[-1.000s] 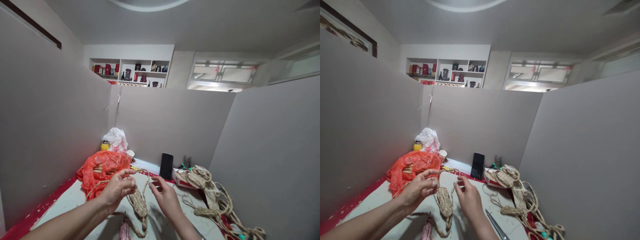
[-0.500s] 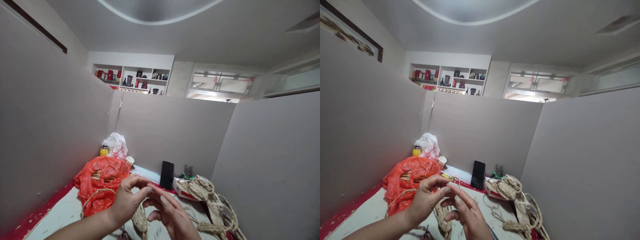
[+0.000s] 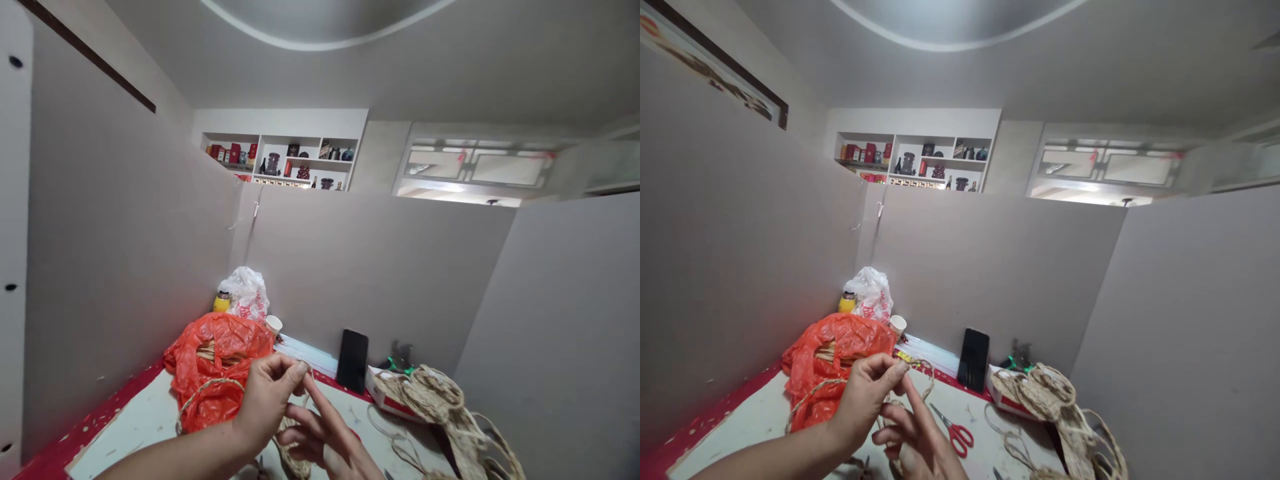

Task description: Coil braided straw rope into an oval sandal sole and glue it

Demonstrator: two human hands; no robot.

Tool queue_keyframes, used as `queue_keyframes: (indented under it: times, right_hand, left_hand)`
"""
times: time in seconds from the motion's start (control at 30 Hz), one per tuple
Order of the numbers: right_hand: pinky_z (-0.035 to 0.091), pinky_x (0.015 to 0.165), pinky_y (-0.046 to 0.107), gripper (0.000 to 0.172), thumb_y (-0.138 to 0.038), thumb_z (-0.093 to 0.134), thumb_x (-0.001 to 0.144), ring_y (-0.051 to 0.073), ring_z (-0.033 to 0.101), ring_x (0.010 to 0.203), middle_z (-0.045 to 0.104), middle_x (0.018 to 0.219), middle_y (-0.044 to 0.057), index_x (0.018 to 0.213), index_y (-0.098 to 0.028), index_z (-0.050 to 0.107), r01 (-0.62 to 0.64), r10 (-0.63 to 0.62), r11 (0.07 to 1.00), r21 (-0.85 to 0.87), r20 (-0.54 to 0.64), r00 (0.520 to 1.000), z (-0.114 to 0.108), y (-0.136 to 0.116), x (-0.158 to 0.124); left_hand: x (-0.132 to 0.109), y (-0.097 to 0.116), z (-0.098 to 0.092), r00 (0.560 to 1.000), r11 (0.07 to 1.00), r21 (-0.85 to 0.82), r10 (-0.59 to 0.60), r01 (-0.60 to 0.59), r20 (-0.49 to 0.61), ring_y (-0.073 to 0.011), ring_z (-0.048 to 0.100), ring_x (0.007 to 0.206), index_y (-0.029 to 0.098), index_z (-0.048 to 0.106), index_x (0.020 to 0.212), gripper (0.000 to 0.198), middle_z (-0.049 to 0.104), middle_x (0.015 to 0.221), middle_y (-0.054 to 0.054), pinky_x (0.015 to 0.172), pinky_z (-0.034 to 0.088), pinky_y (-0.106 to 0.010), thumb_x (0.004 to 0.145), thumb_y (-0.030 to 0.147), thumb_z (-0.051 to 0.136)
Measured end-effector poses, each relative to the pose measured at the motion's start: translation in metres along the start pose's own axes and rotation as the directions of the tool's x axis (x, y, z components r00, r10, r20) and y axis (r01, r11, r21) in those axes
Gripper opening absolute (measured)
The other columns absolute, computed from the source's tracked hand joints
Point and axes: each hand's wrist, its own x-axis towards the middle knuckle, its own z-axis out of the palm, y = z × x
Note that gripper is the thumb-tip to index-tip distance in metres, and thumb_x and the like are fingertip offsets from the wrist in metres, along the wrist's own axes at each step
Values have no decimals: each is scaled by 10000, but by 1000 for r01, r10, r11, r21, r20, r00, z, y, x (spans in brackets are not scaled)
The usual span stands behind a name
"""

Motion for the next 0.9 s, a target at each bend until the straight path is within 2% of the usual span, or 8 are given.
queue_keyframes:
  times: [0.1,0.2,0.33,0.4,0.47,0.57,0.73,0.9]
  right_hand:
    - [432,924,379,885,-643,578,768,240,628,1003,634,1174,95,1475,-338,142,17,-13,984,-176,24,1000,-2,4,-2]
    - [457,891,349,796,-574,540,846,201,647,934,645,1159,68,1477,-369,99,95,-108,915,-392,-11,994,2,7,-6]
    - [494,815,291,613,-500,546,874,174,672,816,713,979,10,1428,-405,302,251,-366,752,-609,-69,928,6,5,-10]
    - [512,768,261,474,-393,579,880,156,679,738,726,892,-6,1340,-383,462,241,-454,689,-684,-148,878,1,1,-9]
    - [529,686,233,313,-307,609,868,144,673,652,719,800,-6,1181,-306,610,158,-489,671,-724,-273,828,-8,-1,-7]
    - [541,593,234,213,-325,637,840,158,660,604,694,730,16,1012,-203,667,61,-462,707,-705,-396,793,-21,0,-1]
    - [535,646,253,156,-337,636,846,182,670,693,714,783,41,882,-195,690,43,-394,715,-698,-352,849,-24,3,3]
    - [499,580,231,126,-338,667,819,157,618,598,682,691,6,787,-218,686,50,-453,694,-719,-381,806,-22,-2,-1]
  left_hand:
    - [4,-9,-1,1000,1000,-13,-19,19,17,-96,439,539,143,566,599,318,504,539,28,564,359,-226,773,391,661]
    - [7,-19,-2,999,997,-54,-52,52,-1,-86,406,539,156,536,606,329,469,540,49,558,340,-213,766,414,664]
    - [18,-28,-4,987,976,-157,-158,151,-36,-63,346,468,172,475,585,390,407,495,77,503,305,-198,742,480,656]
    - [21,-29,-4,973,951,-213,-230,224,-2,-58,365,442,171,479,592,405,431,491,72,496,325,-200,722,511,656]
    - [21,-25,-4,955,921,-255,-290,296,61,-66,428,446,158,517,620,401,492,514,47,510,367,-210,715,522,657]
    - [15,-19,0,925,880,-285,-349,379,152,-88,519,477,137,566,650,398,578,555,0,525,413,-219,725,518,651]
    - [4,-19,4,893,840,-308,-394,446,218,-96,568,467,125,587,667,384,640,568,-36,496,425,-203,775,492,608]
    - [2,-21,4,876,812,-333,-424,480,229,-129,632,509,123,591,677,366,678,620,-67,503,440,-209,818,459,562]
